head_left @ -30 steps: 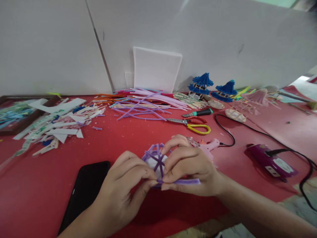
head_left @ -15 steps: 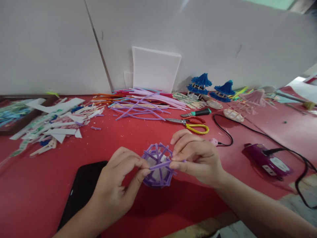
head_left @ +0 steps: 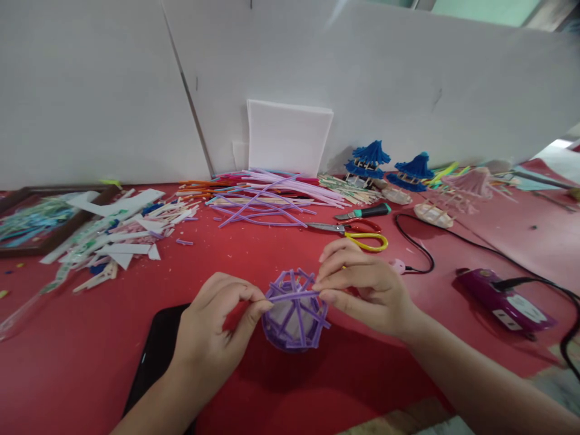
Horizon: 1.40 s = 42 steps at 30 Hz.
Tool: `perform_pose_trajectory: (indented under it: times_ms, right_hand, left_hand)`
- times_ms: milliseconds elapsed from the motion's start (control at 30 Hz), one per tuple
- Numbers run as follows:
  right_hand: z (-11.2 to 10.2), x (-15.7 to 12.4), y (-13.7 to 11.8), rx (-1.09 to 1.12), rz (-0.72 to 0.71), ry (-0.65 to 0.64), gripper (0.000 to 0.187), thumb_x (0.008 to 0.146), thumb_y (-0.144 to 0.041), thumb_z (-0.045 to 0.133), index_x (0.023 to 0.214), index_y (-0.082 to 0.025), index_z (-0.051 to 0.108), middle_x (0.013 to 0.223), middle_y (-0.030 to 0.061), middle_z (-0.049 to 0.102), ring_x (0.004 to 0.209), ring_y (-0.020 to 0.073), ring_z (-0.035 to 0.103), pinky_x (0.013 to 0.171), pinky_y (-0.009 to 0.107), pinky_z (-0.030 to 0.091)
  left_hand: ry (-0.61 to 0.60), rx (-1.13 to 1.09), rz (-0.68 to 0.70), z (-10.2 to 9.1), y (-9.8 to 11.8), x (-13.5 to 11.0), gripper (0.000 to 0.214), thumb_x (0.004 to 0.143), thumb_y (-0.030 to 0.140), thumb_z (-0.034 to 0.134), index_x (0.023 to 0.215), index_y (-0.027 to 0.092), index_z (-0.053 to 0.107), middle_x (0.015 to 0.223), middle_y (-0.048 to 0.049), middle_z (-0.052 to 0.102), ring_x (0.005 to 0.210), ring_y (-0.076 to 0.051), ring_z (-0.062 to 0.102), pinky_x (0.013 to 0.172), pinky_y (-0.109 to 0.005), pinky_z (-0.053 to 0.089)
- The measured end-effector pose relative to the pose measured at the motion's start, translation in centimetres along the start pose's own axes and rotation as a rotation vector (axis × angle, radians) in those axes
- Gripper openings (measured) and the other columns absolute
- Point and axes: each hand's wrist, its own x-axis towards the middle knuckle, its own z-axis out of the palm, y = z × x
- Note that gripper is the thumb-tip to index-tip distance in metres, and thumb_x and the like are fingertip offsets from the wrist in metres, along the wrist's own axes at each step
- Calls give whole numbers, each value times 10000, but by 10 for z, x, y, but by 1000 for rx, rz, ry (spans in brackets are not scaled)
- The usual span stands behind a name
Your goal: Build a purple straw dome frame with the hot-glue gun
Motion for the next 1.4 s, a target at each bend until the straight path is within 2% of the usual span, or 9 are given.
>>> perform_pose_trajectory:
  times_ms: [167,333,433,600,733,967,1200,1300,1400]
  right_hand:
    - [-1,-4,2,114,115,57,68,785,-193,712,731,-215,677,694,13,661,694,160,582,757,379,481]
    - [-1,-11,5,125,238,20,87,852,-230,658,770,-199,657,737,27,641,750,164,584,720,331,489]
    - [-3,-14,6,60,218,-5,116,902,-253,589,812,-195,633,780,37,640,793,171,584,771,351,483]
    - [-6,-12,4,-101,158,-108,135,907,-240,563,785,-194,597,767,33,628,796,181,560,802,379,452]
    - [-4,-10,0,-110,161,-89,135,904,-226,559,778,-194,597,762,34,628,804,182,558,788,368,446]
    - [-3,-14,-3,-48,350,-77,167,878,-256,615,727,-185,617,711,13,605,720,144,542,682,294,431]
    - [-1,-20,-3,-22,478,-102,204,869,-289,618,693,-186,618,699,10,619,671,137,554,637,281,431]
    - [-1,-20,-2,-6,497,-94,203,878,-292,609,703,-188,622,729,16,626,698,143,567,654,287,441]
    - [-2,-20,-2,-4,453,-62,157,881,-281,618,752,-199,652,760,22,632,738,150,582,698,299,452]
  left_hand:
    - [-80,-99,-151,1,0,-1,227,808,335,657,623,220,594,616,25,639,572,-132,601,555,-237,487]
    - [-153,-148,-209,3,-5,-1,179,871,311,568,735,221,643,707,5,682,637,-142,631,599,-244,507]
    - [-159,-92,-119,2,-6,1,169,889,259,525,760,223,627,723,-1,679,663,-150,625,610,-250,501]
    - [-182,70,143,-2,-8,4,156,862,144,514,757,229,593,756,3,684,712,-169,580,712,-305,458]
    - [-158,132,189,-5,-11,4,145,855,123,512,790,237,576,767,9,675,729,-178,555,729,-315,427]
    - [-194,48,-27,-5,1,2,164,858,210,518,696,219,544,642,20,609,613,-150,562,586,-270,452]
    - [-295,-290,-437,1,-3,2,240,820,338,565,621,208,591,552,22,607,488,-122,548,454,-217,436]
    - [-328,-419,-547,1,-8,2,260,808,391,590,640,196,626,579,8,629,516,-127,563,479,-218,448]
    - [-326,-448,-604,0,-8,3,251,797,391,609,650,190,642,610,9,632,565,-125,561,533,-215,452]
